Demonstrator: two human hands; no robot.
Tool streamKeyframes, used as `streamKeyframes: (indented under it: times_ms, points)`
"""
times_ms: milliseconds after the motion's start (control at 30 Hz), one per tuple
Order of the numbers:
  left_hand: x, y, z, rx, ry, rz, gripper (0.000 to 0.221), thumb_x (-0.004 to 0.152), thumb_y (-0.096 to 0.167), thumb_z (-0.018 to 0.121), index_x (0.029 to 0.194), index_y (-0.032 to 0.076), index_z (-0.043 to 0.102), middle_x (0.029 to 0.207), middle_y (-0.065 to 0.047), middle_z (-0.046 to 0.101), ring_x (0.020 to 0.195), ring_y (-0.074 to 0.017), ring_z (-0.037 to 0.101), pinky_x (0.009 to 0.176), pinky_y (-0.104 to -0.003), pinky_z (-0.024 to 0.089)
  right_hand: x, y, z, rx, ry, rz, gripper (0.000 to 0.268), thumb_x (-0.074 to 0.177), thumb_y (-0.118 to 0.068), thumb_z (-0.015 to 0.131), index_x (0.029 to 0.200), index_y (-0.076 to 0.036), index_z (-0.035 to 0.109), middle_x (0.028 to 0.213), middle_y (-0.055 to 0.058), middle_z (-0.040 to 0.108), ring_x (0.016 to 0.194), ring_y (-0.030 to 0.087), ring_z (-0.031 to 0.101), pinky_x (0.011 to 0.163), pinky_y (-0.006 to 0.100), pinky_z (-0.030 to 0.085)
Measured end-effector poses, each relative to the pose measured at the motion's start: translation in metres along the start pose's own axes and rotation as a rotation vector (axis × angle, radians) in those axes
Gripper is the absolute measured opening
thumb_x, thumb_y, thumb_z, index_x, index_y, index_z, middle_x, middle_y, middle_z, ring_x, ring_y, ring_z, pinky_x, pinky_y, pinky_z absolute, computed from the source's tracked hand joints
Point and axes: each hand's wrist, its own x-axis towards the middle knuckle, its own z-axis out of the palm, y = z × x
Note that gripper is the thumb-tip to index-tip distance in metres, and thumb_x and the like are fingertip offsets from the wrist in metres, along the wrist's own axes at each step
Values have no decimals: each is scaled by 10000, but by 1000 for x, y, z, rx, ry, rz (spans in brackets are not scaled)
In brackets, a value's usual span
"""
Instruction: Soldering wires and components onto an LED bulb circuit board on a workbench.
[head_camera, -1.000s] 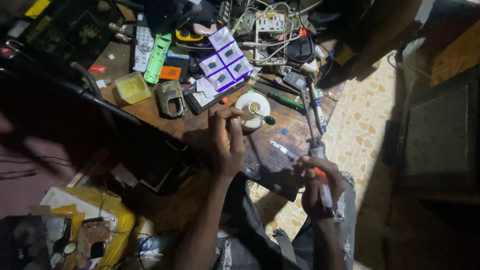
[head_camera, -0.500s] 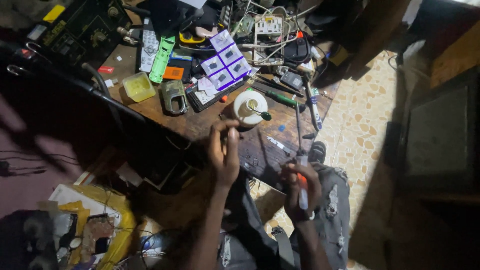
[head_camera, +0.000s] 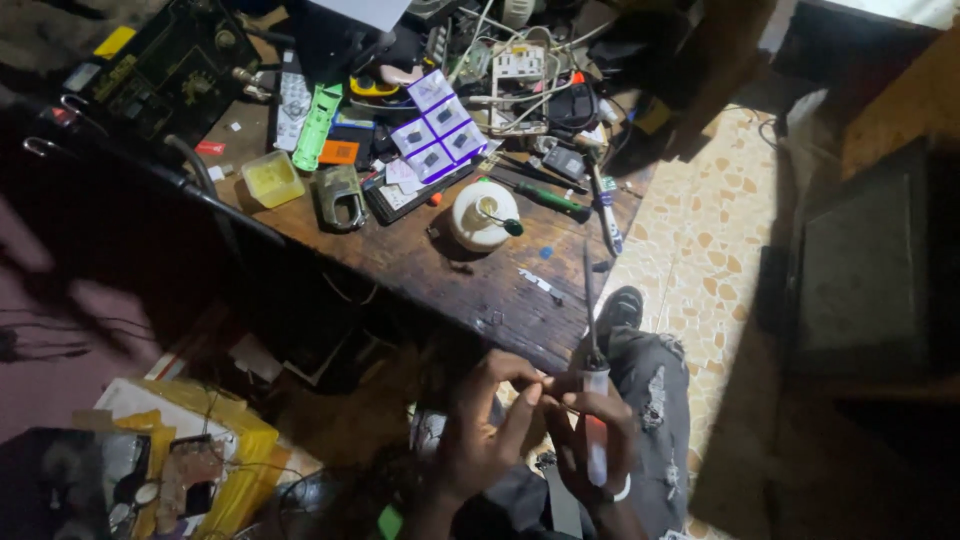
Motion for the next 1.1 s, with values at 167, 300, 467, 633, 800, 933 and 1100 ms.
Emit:
streamKeyframes:
  times_ms: [167,300,467,633,800,933,1100]
  points:
    - [-1,5,-10,-35,-76,-27,63,1028,98,616,1011,66,667,961,-70,699,915,-228,695,845,-341,548,1,-6,-11,-8,-96,-53,191,995,-23,679,1148,-87,583,1029,227,738,887,307,769,820,391,620]
    - [3,17,-21,-51,-170,-114,23,979,62,666,962,76,669,912,-52,703,868,-202,695,792,-333,546,-7,0,-10,8,-130,-128,237,957,46,687,1124,-42,543,1005,284,688,803,286,723,664,324,590]
    - [-13,1,-9,-49,-144,-150,234,1070,289,584,964,86,630,888,-40,639,849,-183,618,806,-339,506,-2,-11,-3,5,-118,-121,181,1002,-1,646,1106,-70,515,921,217,644,773,259,655,654,325,537]
    - [-23,-1,-8,49,-179,-214,295,1107,358,462,969,117,562,907,-32,600,858,-204,589,786,-365,486,-3,-4,0,-19,-146,-174,180,988,35,642,1076,-36,502,939,229,639,764,259,648,611,296,530]
    - [-18,-2,-16,67,-206,-153,163,1062,206,516,1012,59,565,952,-99,615,867,-247,603,745,-395,495,9,-13,5,-115,-136,-212,236,961,-14,718,1112,0,537,918,225,672,806,306,698,734,375,607]
    - [-7,7,-22,166,-182,-218,45,914,118,609,945,112,577,906,-34,628,869,-204,626,758,-337,489,9,-8,15,-109,-68,-183,234,912,54,721,1060,-29,560,894,219,663,736,245,693,715,313,558]
    - [-3,-1,-21,240,-110,-2,43,913,66,637,949,73,616,902,-73,685,823,-259,645,736,-377,502,-3,19,6,-108,-133,-88,307,930,20,753,1156,-59,560,1036,194,714,862,223,754,695,264,611]
